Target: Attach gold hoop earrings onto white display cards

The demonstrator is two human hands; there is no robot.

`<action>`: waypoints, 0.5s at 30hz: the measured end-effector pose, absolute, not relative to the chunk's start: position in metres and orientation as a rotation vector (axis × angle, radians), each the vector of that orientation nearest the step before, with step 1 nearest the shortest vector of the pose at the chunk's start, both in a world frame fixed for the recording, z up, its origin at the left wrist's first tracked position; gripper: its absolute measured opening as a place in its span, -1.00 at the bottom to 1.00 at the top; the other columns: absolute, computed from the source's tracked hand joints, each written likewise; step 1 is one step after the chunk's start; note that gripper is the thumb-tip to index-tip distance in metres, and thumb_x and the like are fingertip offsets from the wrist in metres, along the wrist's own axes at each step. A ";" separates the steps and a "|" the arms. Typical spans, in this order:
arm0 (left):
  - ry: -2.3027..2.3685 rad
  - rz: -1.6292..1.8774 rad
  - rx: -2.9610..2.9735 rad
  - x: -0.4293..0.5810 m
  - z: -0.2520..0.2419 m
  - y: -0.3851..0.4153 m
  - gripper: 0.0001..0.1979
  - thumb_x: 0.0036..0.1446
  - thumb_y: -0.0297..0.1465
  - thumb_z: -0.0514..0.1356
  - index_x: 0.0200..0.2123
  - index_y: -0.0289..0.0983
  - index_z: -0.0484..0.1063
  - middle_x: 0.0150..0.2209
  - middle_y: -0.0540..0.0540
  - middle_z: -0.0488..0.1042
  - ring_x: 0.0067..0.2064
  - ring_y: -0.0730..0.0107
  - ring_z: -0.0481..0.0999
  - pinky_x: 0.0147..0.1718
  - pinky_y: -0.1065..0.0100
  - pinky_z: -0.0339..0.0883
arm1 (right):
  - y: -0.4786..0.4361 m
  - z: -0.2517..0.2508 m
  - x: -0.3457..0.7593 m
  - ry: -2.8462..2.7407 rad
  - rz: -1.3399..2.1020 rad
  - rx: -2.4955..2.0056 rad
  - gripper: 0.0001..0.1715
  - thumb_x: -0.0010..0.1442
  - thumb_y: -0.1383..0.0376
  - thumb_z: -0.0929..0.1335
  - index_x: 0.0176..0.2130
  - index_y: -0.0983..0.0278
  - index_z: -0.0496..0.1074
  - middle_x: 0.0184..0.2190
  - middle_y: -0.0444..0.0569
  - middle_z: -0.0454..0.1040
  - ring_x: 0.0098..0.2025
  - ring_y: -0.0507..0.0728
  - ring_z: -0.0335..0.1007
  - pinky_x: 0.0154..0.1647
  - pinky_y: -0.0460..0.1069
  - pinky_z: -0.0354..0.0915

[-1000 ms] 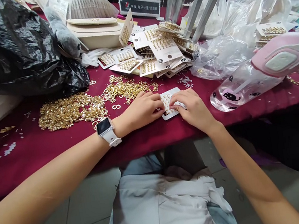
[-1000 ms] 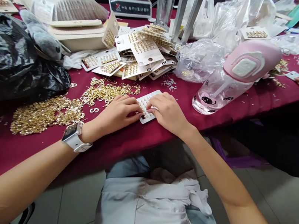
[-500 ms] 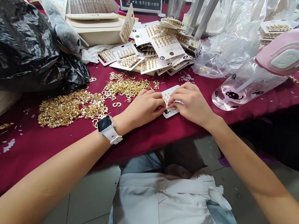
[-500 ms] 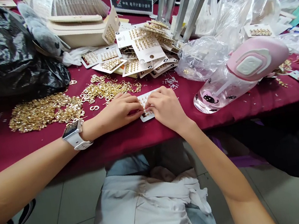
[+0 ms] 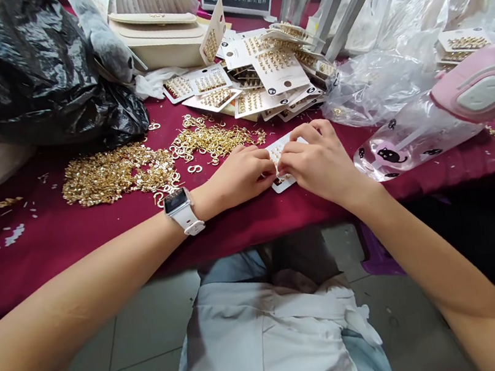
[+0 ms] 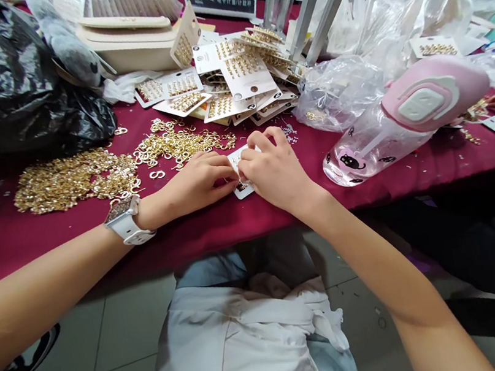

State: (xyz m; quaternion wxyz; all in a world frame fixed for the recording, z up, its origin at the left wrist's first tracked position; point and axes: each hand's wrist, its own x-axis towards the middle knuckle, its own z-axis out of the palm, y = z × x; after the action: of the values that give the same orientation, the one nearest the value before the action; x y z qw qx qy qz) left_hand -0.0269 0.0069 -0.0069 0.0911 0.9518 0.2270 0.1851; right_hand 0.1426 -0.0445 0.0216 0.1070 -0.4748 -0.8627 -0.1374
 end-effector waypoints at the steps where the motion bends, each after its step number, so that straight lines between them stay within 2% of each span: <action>1: 0.678 0.551 2.826 -0.027 -0.007 0.007 -0.78 0.20 -0.37 0.08 -0.36 -0.30 0.50 -0.31 -0.09 0.49 -0.27 0.39 0.38 -0.22 0.32 0.07 | -0.045 0.023 0.145 -2.529 -0.388 -1.397 -0.76 0.18 0.40 0.26 -0.44 0.20 0.45 -0.39 -0.02 0.50 -0.11 0.25 0.21 -0.03 0.22 0.04; 4: 0.680 0.553 2.811 -0.027 -0.008 0.007 -0.80 0.19 -0.37 0.10 -0.37 -0.30 0.49 -0.31 -0.08 0.49 -0.27 0.39 0.38 -0.22 0.32 0.07 | -0.044 0.026 0.153 -2.443 -0.321 -1.439 -0.78 0.25 0.27 0.24 -0.38 0.21 0.41 -0.37 0.01 0.48 -0.19 0.23 0.24 -0.12 0.16 0.11; 7: 0.682 0.549 2.805 -0.027 -0.009 0.007 -0.81 0.19 -0.38 0.10 -0.36 -0.29 0.50 -0.31 -0.07 0.49 -0.27 0.40 0.38 -0.21 0.32 0.07 | -0.044 0.025 0.159 -2.398 -0.254 -1.476 -0.68 0.31 0.17 0.15 -0.37 0.23 0.34 -0.40 0.00 0.42 -0.30 0.18 0.23 -0.23 0.09 0.13; 11: 0.689 0.533 2.818 -0.028 -0.008 0.007 -0.80 0.20 -0.37 0.10 -0.35 -0.28 0.50 -0.30 -0.07 0.49 -0.26 0.39 0.38 -0.21 0.32 0.06 | -0.047 0.017 0.161 -2.479 -0.238 -1.487 -0.63 0.34 0.20 0.03 -0.32 0.24 0.27 -0.37 0.04 0.37 -0.33 0.17 0.20 -0.26 0.06 0.13; 15: 0.693 0.506 2.813 -0.028 -0.007 0.007 -0.80 0.20 -0.37 0.10 -0.34 -0.29 0.50 -0.28 -0.09 0.48 -0.25 0.38 0.38 -0.20 0.33 0.08 | -0.049 0.012 0.161 -2.545 -0.166 -1.420 -0.75 0.31 0.28 0.10 -0.25 0.30 0.28 -0.29 0.08 0.38 -0.25 0.19 0.24 -0.20 0.05 0.17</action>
State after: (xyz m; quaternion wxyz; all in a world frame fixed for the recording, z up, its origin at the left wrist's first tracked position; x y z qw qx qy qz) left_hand -0.0276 0.0067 -0.0073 0.1002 0.9517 0.2344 0.1710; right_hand 0.1607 -0.0493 0.0118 0.1112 -0.4835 -0.8664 -0.0567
